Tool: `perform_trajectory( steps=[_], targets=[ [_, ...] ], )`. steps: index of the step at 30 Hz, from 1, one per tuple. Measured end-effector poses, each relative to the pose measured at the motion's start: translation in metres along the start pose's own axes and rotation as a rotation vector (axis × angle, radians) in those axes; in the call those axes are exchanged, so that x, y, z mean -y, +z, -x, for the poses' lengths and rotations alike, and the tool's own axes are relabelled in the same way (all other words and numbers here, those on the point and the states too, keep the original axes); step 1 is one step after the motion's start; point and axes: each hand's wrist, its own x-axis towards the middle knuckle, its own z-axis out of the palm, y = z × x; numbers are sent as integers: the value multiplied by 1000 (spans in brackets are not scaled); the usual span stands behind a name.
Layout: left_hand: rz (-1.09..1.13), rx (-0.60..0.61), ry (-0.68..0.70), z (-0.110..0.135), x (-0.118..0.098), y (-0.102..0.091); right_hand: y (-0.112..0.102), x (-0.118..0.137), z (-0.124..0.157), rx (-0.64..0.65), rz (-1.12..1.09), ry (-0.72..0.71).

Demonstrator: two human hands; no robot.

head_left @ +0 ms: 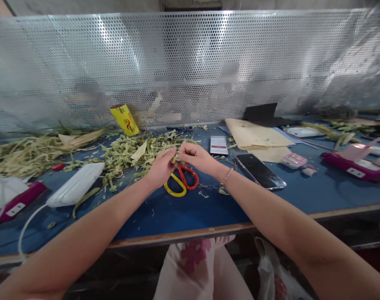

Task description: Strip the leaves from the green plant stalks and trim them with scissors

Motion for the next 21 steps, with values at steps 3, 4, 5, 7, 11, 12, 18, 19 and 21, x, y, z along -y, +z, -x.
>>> perform_trajectory(
  steps=[3,4,5,7,11,12,18,19,21],
  targets=[
    [-8,-11,16,0,1,-1,2,1,1,-25,67,-29],
    [-27,-4,36,-1,2,-2,3,1,2,-34,89,-41],
    [-55,10,60,-1,2,-4,4,1,2,-46,112,-53],
    [-128,48,113,-2,3,-8,5,1,3,-78,145,-72],
    [-320,120,197,-6,2,-19,5,-1,2,-134,132,-79],
    [-373,136,218,-7,2,-21,4,-1,2,-133,118,-72],
    [-496,168,205,-12,1,-28,-2,-4,-1,-81,-6,-17],
    [-494,174,196,-12,0,-28,-3,-5,-1,-70,-33,-6],
    [-492,182,188,-12,0,-27,-5,-5,-1,-47,-77,18]
  ],
)
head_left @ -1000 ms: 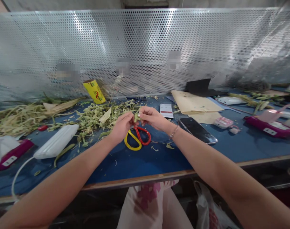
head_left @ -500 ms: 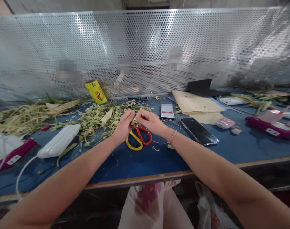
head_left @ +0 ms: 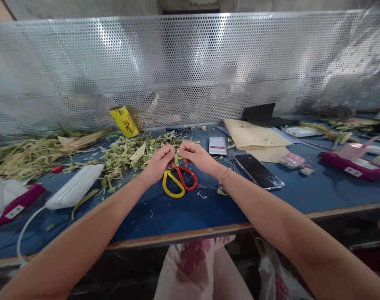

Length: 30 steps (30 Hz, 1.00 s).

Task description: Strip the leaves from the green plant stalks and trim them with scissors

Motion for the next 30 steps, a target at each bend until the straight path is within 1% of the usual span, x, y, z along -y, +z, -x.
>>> perform_trajectory(
  steps=[6,11,13,17,20,26,28,30],
  targets=[
    [26,-17,-21,2,-4,3,-1,0,1,55,-58,61],
    [84,-26,-65,5,-6,8,-3,-1,2,137,-43,65],
    [125,-29,-82,6,-7,10,-4,-1,2,149,-26,50],
    [273,-43,-100,7,-9,15,-3,1,2,124,8,-7],
    [359,-69,-88,7,-10,17,0,5,3,86,99,-37],
    [419,-140,-125,6,-12,22,3,4,6,42,271,-65],
    [412,-153,-126,7,-11,23,5,4,6,32,279,-58],
    [393,-156,-113,8,-9,24,6,4,6,29,236,-44]
  ],
)
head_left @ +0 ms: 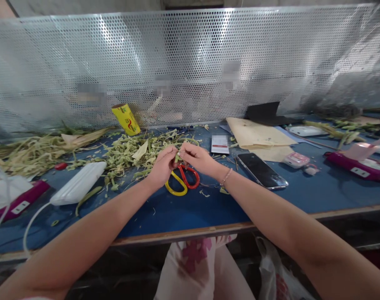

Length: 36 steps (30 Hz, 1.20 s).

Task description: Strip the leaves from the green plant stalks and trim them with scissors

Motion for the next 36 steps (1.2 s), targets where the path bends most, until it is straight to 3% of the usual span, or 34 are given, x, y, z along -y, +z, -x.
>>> perform_trajectory(
  steps=[5,8,17,24,31,36],
  targets=[
    [-22,28,56,2,4,-1,0,0,-2,58,-226,49],
    [6,30,23,2,3,0,0,-2,-2,76,-310,79],
    [95,-37,-63,3,-1,9,6,-5,-5,-22,-362,147],
    [104,43,-82,0,-8,5,2,-7,-6,-21,-366,128],
    [44,86,-57,-4,-15,3,-2,-10,-7,-116,-176,40],
    [-45,45,-24,-6,-9,-1,1,-3,-4,-161,172,57]
  ],
)
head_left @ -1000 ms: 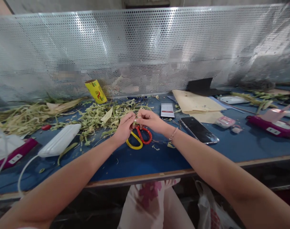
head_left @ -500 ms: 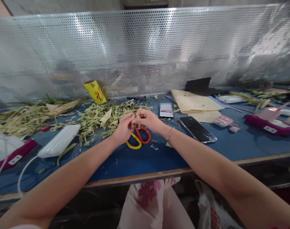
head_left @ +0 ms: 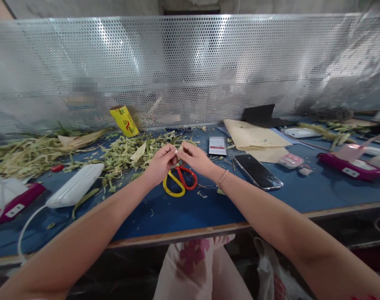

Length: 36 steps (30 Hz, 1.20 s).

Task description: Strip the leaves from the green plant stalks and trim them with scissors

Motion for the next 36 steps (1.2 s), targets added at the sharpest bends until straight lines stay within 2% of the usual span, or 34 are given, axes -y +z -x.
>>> perform_trajectory(
  steps=[3,12,16,21,25,30,36],
  targets=[
    [-52,6,12,1,2,-1,-2,6,1,29,134,5],
    [1,7,-81,3,0,2,-6,6,0,117,126,-9],
    [75,51,-100,2,-2,1,-7,2,-1,156,3,-54],
    [110,119,-92,1,-6,-1,-6,0,-1,188,-244,-22],
    [29,95,-48,2,-5,-2,-3,0,1,159,-218,-18],
    [-215,53,74,2,3,-7,0,-4,2,107,-173,-7],
    [-408,-77,181,-2,17,-8,2,2,2,-54,119,-92]
  ],
)
